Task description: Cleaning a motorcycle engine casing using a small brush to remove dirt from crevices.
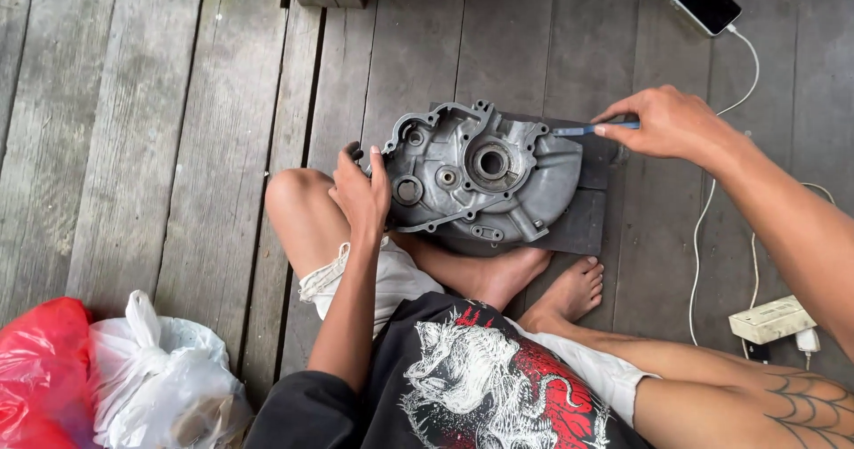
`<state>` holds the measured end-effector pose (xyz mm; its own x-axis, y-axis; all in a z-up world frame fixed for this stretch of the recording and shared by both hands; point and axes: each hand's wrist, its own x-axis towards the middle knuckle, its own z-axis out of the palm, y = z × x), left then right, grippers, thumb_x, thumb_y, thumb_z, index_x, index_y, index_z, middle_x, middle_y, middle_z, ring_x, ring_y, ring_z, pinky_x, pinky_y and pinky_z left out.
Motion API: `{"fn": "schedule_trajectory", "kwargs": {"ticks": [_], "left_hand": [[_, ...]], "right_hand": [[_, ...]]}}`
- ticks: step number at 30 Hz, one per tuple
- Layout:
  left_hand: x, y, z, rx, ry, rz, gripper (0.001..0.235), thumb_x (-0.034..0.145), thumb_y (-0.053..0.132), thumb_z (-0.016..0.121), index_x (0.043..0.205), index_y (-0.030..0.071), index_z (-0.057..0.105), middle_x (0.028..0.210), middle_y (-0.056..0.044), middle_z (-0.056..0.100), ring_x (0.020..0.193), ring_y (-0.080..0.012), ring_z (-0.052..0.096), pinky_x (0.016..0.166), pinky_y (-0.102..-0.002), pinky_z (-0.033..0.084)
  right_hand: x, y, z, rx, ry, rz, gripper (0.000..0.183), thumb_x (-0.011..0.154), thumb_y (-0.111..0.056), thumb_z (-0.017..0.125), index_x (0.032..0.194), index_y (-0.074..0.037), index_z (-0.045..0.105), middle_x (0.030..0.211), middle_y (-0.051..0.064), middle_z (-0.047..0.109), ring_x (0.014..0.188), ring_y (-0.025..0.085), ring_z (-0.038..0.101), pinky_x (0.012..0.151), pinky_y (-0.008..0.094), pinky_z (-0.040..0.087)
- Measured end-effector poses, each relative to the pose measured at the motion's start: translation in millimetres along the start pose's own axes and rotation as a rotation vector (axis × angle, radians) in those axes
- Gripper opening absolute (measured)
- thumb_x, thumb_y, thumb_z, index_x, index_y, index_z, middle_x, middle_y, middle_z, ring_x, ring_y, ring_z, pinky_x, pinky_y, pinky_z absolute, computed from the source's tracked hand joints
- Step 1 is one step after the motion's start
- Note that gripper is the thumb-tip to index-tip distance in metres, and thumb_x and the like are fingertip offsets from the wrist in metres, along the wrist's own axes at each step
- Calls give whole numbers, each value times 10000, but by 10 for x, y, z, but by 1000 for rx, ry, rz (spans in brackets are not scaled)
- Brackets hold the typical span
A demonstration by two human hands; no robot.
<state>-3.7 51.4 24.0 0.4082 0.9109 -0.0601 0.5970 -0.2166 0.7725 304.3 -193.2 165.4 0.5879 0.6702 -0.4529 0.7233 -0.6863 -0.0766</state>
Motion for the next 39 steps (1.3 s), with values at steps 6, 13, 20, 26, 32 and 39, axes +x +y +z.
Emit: {"fn": "schedule_trajectory", "kwargs": {"ticks": [6, 13, 20, 26, 32, 39], "left_hand": [[18, -7, -10, -30, -6, -27, 394, 991, 363, 563, 1115, -4, 637, 886, -208, 758, 751, -391, 725, 727, -468, 560], [43, -2, 18, 61, -9, -52, 411, 971, 380, 599, 1095, -5, 675, 819, -204, 749, 714, -378, 723, 685, -464, 565], [44, 23, 4, 56, -8, -23, 382, 977, 368, 593, 1025, 0, 684, 830, -203, 752, 707, -394, 712, 692, -470, 559], [37, 7, 8, 64, -17, -35, 397, 985, 400, 577, 1029, 20, 686, 888, -189, 765, 774, -418, 711, 735, -482, 554], [33, 60, -3, 31, -35, -54, 389, 989, 380, 583, 1027, 9, 694, 898, -176, 767, 767, -374, 716, 736, -448, 558], [49, 124, -26, 21, -49, -87, 372, 993, 356, 589, 1047, 5, 697, 870, -165, 760, 713, -319, 711, 703, -413, 562]], "right_hand": [[321, -395, 48, -36, 49, -184, 335, 978, -399, 632, 1106, -134, 792, 883, 124, 778, 733, 355, 719, 720, 457, 573], [875, -488, 151, -121, -24, -213, 348, 949, -457, 674, 1073, -164, 816, 756, 121, 756, 686, 358, 712, 690, 467, 566], [1349, -201, 514, -144, -151, -212, 355, 913, -502, 731, 1070, -198, 824, 792, 66, 778, 770, 298, 724, 822, 475, 499], [1338, -326, 506, -72, -145, -224, 402, 951, -475, 659, 1107, -132, 799, 994, 81, 792, 912, 323, 742, 965, 498, 502], [1444, -384, 482, -89, -120, -269, 405, 925, -472, 692, 1095, -122, 802, 907, 75, 801, 900, 278, 725, 1051, 467, 355], [1676, -252, 447, -162, -93, -230, 408, 914, -520, 717, 1028, -141, 815, 703, 59, 723, 837, 263, 692, 1043, 467, 326]]}}
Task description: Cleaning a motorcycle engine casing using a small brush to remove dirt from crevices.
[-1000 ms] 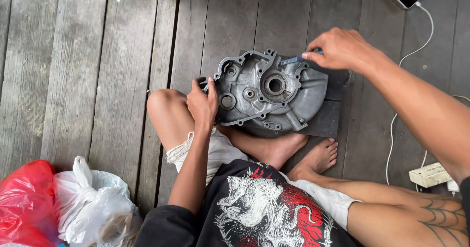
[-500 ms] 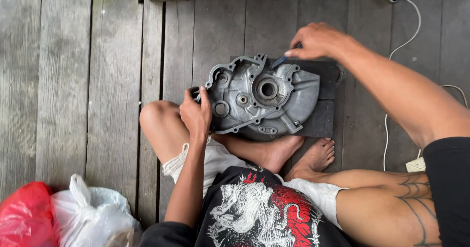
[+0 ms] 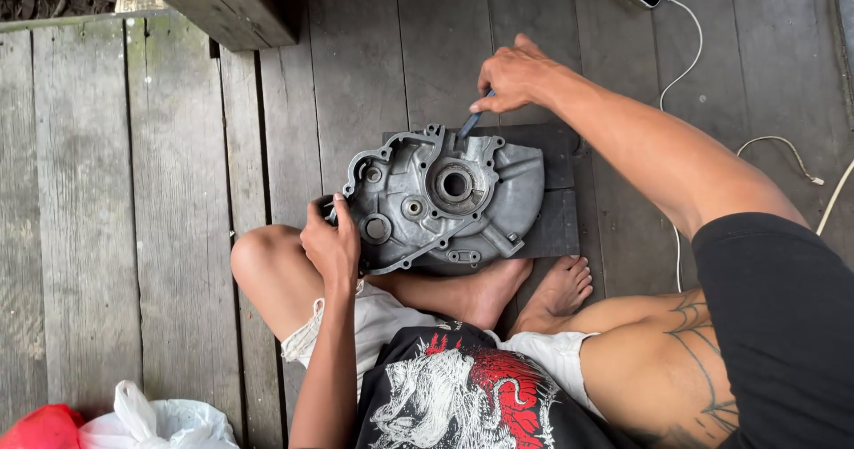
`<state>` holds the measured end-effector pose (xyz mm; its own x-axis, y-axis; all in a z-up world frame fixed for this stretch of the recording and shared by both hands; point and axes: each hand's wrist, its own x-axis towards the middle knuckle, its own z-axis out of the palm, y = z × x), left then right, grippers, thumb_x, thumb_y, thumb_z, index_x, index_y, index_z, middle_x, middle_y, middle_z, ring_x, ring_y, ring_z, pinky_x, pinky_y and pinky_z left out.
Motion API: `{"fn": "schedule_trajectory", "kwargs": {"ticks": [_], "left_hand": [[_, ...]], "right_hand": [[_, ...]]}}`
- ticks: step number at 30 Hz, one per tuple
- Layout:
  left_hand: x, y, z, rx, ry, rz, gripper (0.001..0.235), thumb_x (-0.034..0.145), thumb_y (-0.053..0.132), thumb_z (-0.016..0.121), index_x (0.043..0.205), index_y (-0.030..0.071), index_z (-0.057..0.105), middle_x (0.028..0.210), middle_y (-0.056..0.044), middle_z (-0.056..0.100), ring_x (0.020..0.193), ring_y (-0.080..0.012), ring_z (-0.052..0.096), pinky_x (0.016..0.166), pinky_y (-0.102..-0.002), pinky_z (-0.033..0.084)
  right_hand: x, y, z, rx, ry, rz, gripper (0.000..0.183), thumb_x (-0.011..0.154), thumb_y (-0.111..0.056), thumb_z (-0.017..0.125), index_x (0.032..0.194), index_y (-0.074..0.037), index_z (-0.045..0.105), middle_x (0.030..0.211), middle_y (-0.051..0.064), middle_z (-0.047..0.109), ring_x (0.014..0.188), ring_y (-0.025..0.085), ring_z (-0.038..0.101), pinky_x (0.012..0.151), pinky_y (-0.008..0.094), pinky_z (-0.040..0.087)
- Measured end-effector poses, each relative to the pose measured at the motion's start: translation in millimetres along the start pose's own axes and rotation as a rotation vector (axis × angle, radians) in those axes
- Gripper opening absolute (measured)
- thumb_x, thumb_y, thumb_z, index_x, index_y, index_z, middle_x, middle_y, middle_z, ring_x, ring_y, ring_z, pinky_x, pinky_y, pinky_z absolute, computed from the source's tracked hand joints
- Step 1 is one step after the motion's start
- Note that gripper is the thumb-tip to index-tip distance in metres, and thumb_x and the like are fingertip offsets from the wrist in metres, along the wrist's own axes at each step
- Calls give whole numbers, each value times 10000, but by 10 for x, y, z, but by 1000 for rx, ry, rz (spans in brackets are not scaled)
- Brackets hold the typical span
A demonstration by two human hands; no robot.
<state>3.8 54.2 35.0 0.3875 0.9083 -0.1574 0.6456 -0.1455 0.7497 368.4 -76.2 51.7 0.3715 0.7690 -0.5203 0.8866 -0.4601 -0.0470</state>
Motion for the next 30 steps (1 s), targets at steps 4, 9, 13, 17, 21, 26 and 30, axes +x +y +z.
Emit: {"fn": "schedule_trajectory", "kwargs": {"ticks": [4, 9, 13, 17, 21, 26, 30], "left_hand": [[3, -5, 13, -10, 5, 21, 352, 994, 339, 595, 1040, 7, 702, 859, -166, 758, 720, -327, 707, 711, -418, 558], [5, -3, 19, -7, 4, 14, 365, 994, 339, 600, 1040, -7, 705, 829, -172, 750, 668, -306, 691, 669, -401, 555], [34, -127, 91, 52, -26, -95, 333, 1011, 446, 598, 1101, 146, 712, 976, -202, 761, 943, -467, 712, 829, -591, 547], [30, 18, 35, 32, -15, -58, 341, 996, 386, 600, 1078, 75, 713, 906, -192, 757, 804, -385, 698, 754, -496, 551], [35, 14, 31, -21, 1, 30, 333, 990, 291, 610, 1054, -23, 703, 861, -170, 761, 687, -278, 700, 670, -377, 558], [42, 91, 9, -42, 2, 28, 318, 985, 257, 615, 1053, -42, 698, 870, -178, 762, 702, -272, 701, 681, -359, 561], [52, 89, 13, -48, 3, 48, 313, 979, 234, 623, 1050, -62, 697, 869, -187, 762, 683, -266, 691, 668, -352, 559]], "right_hand": [[73, 36, 209, 64, -1, -175, 421, 846, -543, 713, 977, -160, 827, 916, 46, 780, 843, 259, 693, 994, 422, 408], [126, 175, 85, 69, -19, -32, 470, 839, -529, 777, 1054, -113, 815, 814, 67, 773, 872, 256, 679, 1017, 424, 357], [48, 75, 84, 360, -142, -162, 542, 799, -613, 786, 959, -96, 831, 964, 157, 800, 963, 378, 742, 935, 476, 484], [250, 197, 120, 164, -72, -144, 518, 796, -603, 772, 966, -117, 828, 834, 95, 768, 869, 295, 710, 972, 431, 428], [166, -99, 81, 162, -129, -188, 641, 712, -648, 788, 1032, -93, 809, 823, 69, 776, 770, 241, 688, 1088, 411, 398], [383, 321, 174, 29, -35, -176, 557, 767, -688, 748, 913, -156, 822, 693, 36, 716, 739, 269, 675, 1005, 454, 425], [261, 16, 174, 177, -213, -174, 648, 706, -674, 781, 1046, -123, 810, 827, 66, 787, 731, 260, 726, 1087, 477, 452]]}}
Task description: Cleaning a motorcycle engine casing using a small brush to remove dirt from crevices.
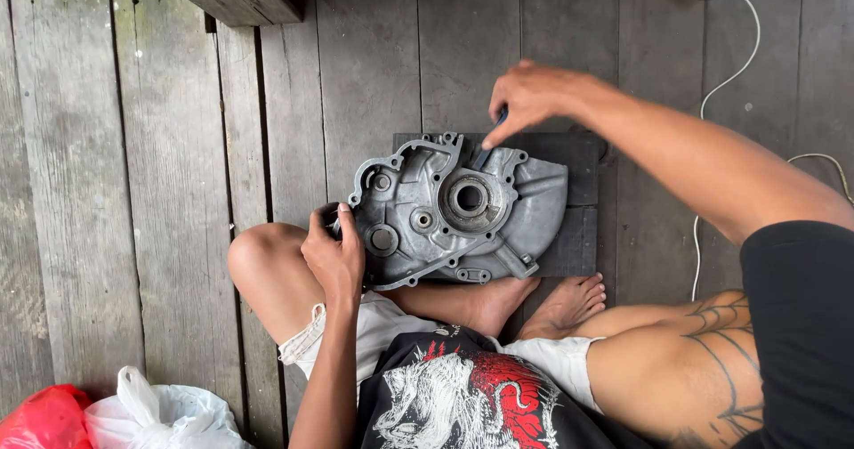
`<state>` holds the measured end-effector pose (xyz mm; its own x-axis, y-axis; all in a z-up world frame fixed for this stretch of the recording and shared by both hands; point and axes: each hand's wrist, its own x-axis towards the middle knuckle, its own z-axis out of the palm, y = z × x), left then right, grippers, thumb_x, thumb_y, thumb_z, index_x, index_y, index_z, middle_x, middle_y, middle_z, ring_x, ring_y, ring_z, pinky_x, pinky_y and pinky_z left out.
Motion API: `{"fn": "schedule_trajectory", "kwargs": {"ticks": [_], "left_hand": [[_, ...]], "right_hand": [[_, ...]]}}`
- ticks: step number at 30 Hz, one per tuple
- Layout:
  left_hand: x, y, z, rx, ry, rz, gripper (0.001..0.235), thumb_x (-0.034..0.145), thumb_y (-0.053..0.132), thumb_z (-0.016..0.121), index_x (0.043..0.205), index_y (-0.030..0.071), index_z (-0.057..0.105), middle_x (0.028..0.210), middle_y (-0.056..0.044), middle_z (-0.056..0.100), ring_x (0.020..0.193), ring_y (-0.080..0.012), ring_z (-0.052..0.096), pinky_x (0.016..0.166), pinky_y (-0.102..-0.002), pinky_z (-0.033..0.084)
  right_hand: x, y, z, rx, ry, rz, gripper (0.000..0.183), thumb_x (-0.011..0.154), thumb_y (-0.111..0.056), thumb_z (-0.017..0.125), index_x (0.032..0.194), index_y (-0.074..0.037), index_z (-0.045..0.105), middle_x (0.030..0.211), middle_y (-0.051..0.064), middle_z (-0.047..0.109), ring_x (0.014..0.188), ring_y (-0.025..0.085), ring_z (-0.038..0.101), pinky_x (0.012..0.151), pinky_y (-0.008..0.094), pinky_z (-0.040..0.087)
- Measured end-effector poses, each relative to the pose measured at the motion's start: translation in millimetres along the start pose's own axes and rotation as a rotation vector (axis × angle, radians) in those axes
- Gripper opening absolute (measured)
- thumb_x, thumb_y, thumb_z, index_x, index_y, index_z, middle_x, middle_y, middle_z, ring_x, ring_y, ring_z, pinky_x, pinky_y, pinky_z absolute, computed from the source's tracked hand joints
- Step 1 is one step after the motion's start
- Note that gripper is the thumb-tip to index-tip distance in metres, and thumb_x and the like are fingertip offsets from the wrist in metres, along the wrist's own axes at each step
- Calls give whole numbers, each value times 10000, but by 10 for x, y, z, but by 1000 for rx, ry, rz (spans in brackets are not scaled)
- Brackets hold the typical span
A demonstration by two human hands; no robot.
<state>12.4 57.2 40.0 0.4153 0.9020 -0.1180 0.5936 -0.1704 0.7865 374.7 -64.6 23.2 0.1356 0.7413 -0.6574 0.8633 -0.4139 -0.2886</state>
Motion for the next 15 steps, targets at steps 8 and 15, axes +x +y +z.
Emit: {"fn": "schedule_trajectory", "kwargs": {"ticks": [8, 15], "left_hand": [[21, 26, 15, 3, -1, -2, 302, 979, 218, 627, 1052, -67, 696, 864, -181, 763, 678, -248, 689, 669, -337, 562], [14, 18, 17, -1, 1, 2, 316, 977, 217, 626, 1069, -78, 690, 915, -199, 767, 744, -270, 718, 719, -345, 575]], "right_hand": [[49, -52, -122, 5, 21, -36, 602, 703, -624, 831, 1008, -105, 812, 772, 66, 777, 617, 237, 691, 883, 408, 542], [-187, -201, -339, 166, 6, 32, 411, 765, -499, 833, 851, -98, 807, 652, 29, 675, 568, 195, 547, 574, 364, 445]]}}
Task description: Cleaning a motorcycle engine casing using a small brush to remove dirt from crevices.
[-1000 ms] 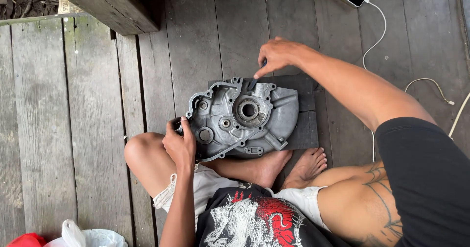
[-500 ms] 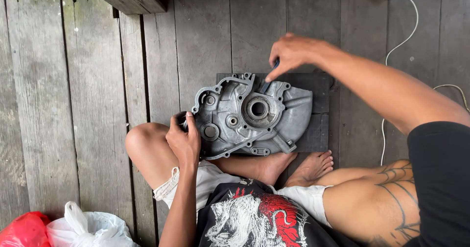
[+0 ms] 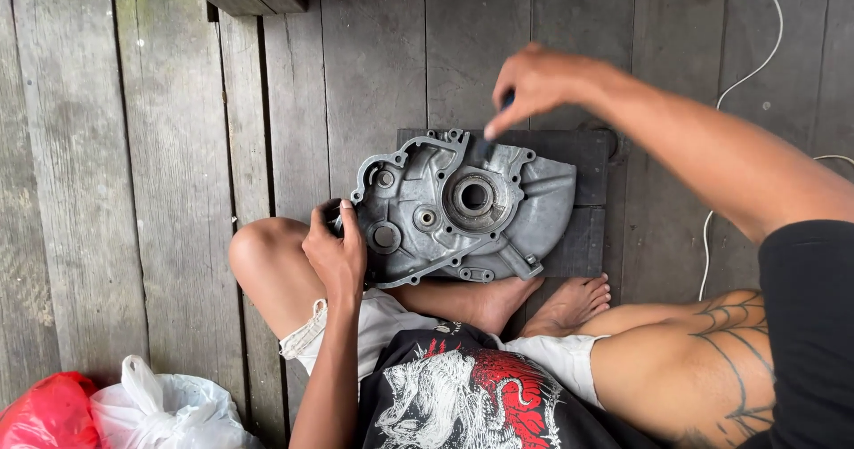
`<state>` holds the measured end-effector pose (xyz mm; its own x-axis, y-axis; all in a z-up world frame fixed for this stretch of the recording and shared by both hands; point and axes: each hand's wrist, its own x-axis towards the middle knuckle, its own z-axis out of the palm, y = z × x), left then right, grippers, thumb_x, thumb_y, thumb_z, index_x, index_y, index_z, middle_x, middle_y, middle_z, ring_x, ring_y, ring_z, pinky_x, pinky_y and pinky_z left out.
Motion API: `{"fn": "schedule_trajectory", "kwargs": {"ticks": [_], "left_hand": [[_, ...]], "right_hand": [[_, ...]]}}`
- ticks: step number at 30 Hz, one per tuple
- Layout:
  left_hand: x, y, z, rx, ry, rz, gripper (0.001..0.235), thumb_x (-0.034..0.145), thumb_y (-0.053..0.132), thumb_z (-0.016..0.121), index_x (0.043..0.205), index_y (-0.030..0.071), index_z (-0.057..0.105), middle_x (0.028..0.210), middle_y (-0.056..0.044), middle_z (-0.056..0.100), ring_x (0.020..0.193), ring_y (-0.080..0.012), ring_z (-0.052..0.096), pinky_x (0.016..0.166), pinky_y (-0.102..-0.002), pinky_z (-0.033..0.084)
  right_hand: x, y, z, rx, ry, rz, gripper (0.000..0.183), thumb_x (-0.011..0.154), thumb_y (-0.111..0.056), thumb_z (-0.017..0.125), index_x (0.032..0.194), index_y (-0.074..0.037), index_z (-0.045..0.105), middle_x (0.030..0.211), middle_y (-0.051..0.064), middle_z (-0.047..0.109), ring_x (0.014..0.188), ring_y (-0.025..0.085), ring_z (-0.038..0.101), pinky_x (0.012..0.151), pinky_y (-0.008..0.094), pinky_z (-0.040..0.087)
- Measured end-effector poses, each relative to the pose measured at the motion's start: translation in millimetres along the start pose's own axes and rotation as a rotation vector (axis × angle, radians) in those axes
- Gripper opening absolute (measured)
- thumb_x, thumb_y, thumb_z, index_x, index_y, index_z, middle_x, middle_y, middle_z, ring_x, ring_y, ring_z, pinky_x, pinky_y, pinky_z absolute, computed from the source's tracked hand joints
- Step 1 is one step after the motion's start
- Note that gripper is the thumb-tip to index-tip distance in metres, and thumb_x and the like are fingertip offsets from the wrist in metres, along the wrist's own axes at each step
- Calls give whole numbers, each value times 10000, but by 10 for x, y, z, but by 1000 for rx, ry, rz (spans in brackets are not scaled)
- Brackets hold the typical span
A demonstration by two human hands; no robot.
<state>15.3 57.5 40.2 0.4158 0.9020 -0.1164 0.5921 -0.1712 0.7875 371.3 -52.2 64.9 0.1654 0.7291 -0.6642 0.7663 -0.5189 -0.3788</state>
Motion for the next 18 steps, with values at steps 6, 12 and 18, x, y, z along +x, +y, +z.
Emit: {"fn": "schedule_trajectory", "kwargs": {"ticks": [6, 12, 18], "left_hand": [[-6, -54, 15, -3, 9, 7, 319, 983, 244, 626, 1049, -61, 693, 911, -186, 767, 749, -268, 718, 726, -350, 572], [11, -50, 3, 39, 18, -6, 339, 973, 280, 631, 1047, -43, 704, 890, -184, 767, 729, -287, 720, 698, -368, 570], [-10, -13, -9, 32, 5, -40, 355, 977, 298, 628, 1055, -40, 702, 863, -178, 761, 698, -269, 703, 680, -360, 567]], "right_hand": [[296, 511, 92, -413, 77, -37, 641, 664, -733, 811, 960, -164, 831, 753, 26, 746, 862, 230, 685, 1078, 431, 342], [250, 549, 65, -494, 75, 56, 663, 734, -774, 747, 1012, -177, 829, 639, 8, 709, 666, 227, 668, 949, 449, 388], [190, 195, 303, -502, -19, 79, 681, 730, -758, 774, 1153, -224, 783, 975, -29, 807, 970, 214, 728, 1037, 476, 407]]}}
